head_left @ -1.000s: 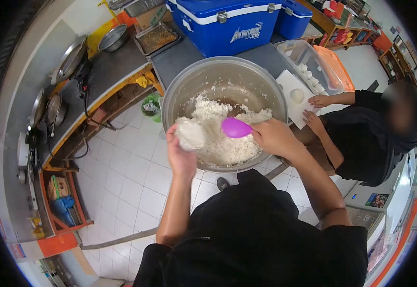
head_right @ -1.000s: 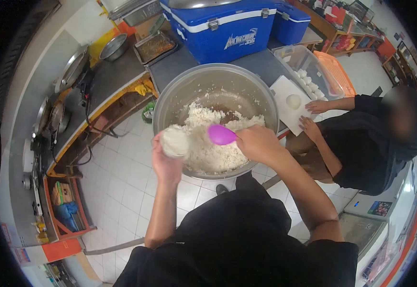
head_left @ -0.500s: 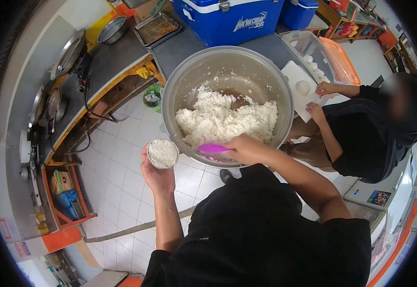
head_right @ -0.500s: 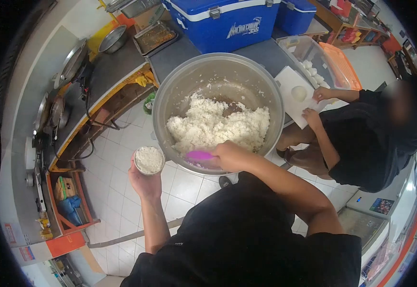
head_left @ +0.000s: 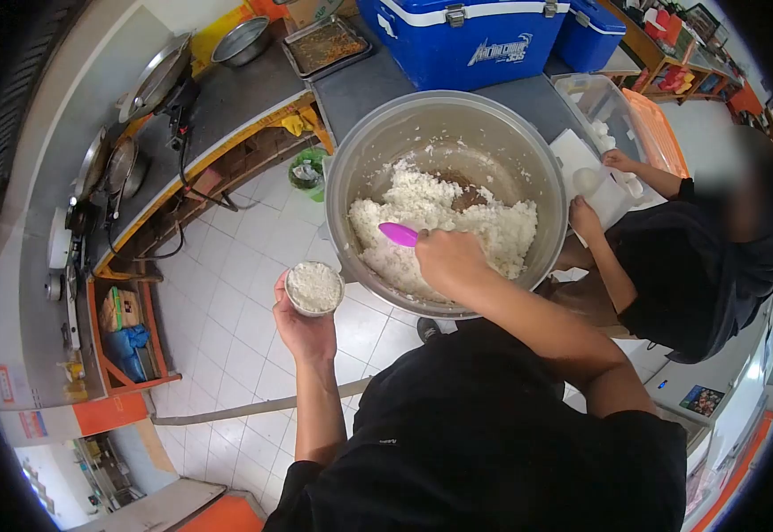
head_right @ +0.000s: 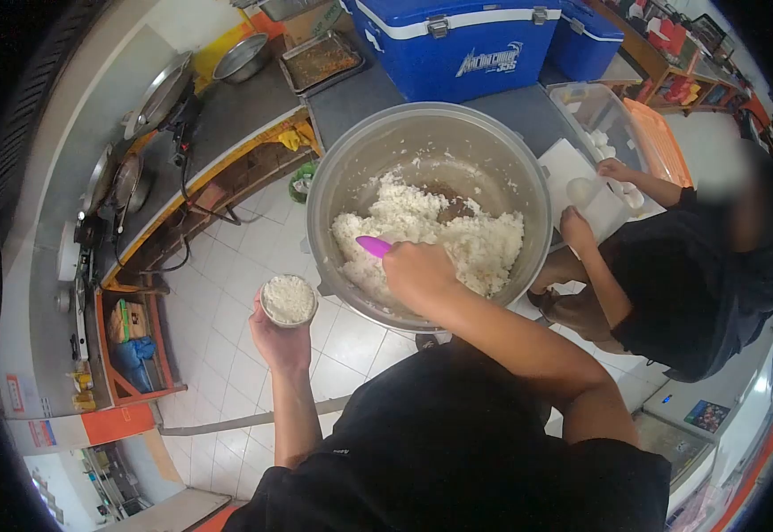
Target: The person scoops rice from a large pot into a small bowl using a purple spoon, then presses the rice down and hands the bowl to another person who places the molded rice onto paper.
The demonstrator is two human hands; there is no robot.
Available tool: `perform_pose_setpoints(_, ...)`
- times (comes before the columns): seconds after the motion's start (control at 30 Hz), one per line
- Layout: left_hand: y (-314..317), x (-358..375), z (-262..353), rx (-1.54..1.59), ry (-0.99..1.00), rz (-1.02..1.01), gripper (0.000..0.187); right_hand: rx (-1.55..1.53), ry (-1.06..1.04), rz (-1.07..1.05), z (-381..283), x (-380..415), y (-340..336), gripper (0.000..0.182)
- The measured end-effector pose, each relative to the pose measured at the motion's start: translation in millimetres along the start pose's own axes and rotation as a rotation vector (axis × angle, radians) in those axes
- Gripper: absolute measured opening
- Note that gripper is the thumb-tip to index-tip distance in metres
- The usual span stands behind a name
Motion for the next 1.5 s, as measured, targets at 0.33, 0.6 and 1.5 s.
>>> perform_pose_setpoints(0.33,-2,2,1,-0.016,0.023,0.003,0.035,-0.031,-0.278,-0.287,34,-12,56,0.023)
perform_pose_setpoints(0.6,24,0,-21,-0.168,-0.186,-0.073,0.045,-0.519,-0.165,-0.509,113,45,-1,0.024)
perform_pose_setpoints(1.5,109,-16,-90,-0.637,0.230,-0.043,0.020,-0.306,-0.166,0.204,7,88,-3,0.059)
Point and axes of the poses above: each hand's wrist, its own x-axis away from the middle knuckle, its own y-axis out of the palm, z = x × y, the point moved 9 cm from there along -x, towards the middle knuckle, and after that the axes turned 7 degrees about -x, right-handed, at the moved point
